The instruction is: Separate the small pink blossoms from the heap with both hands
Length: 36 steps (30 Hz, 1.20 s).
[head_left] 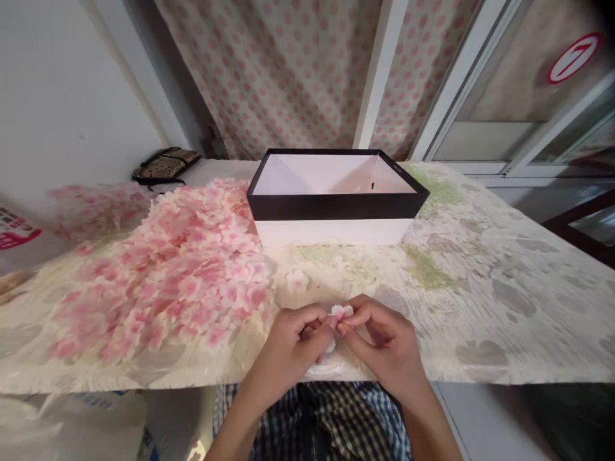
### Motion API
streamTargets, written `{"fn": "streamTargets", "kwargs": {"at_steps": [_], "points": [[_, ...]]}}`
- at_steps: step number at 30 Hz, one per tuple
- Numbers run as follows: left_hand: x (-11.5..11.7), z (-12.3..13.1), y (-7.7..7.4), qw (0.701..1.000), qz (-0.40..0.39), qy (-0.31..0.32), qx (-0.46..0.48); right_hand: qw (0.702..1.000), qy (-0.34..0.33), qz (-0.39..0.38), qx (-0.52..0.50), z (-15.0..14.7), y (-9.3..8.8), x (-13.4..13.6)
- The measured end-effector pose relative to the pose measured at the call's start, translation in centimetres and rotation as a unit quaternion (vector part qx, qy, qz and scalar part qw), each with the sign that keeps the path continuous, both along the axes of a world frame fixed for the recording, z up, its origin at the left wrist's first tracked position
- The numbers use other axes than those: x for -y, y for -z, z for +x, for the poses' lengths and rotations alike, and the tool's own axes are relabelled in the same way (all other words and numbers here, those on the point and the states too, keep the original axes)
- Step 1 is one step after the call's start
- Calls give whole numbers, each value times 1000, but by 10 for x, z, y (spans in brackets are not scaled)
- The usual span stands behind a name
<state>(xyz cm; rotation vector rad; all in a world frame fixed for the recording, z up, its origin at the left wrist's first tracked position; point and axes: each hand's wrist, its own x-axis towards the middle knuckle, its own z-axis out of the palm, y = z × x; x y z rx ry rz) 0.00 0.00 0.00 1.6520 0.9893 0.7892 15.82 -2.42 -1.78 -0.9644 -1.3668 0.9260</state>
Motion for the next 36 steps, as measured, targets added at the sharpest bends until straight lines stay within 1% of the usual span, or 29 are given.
{"fn": "streamTargets", "kwargs": {"at_steps": [2, 6, 9, 11, 14, 18, 20, 23, 27, 29, 31, 33, 36], "points": [[1, 0, -2, 1000, -5, 8, -3, 1000, 9, -4, -5, -1, 2, 1], [1, -1, -4, 999, -14, 39, -9, 997, 66, -47, -10, -1, 3, 0], [-1, -3, -2, 999, -18, 26, 23, 992, 101, -74, -6, 0, 3, -1], [-1, -4, -1, 999, -19, 11, 39, 991, 115, -73, 9, 2, 2, -3], [-1, -7, 2, 999, -15, 1, 36, 989, 129, -61, 24, 4, 1, -3], [-1, -7, 4, 999, -23, 1, 47, 987, 149, -69, -1, 2, 1, -1], [-1, -6, 4, 997, -30, -1, 68, 985, 147, -83, -33, 0, 1, -1], [-2, -4, 4, 994, -44, -12, 103, 984, 127, -98, -75, -1, 0, -1], [-3, -2, 3, 989, -66, -16, 131, 986, 104, -105, -83, 0, -1, -1], [-3, -2, 3, 988, -63, -22, 138, 987, 99, -100, -79, 0, 0, -2], [-3, -3, 2, 988, -38, -40, 142, 988, 101, -91, -77, 1, 1, -1], [-4, -4, 1, 988, 6, -69, 138, 989, 100, -80, -76, 2, 2, 0], [-4, -5, 0, 983, 70, -112, 128, 993, 75, -62, -62, 3, 2, 3]]}}
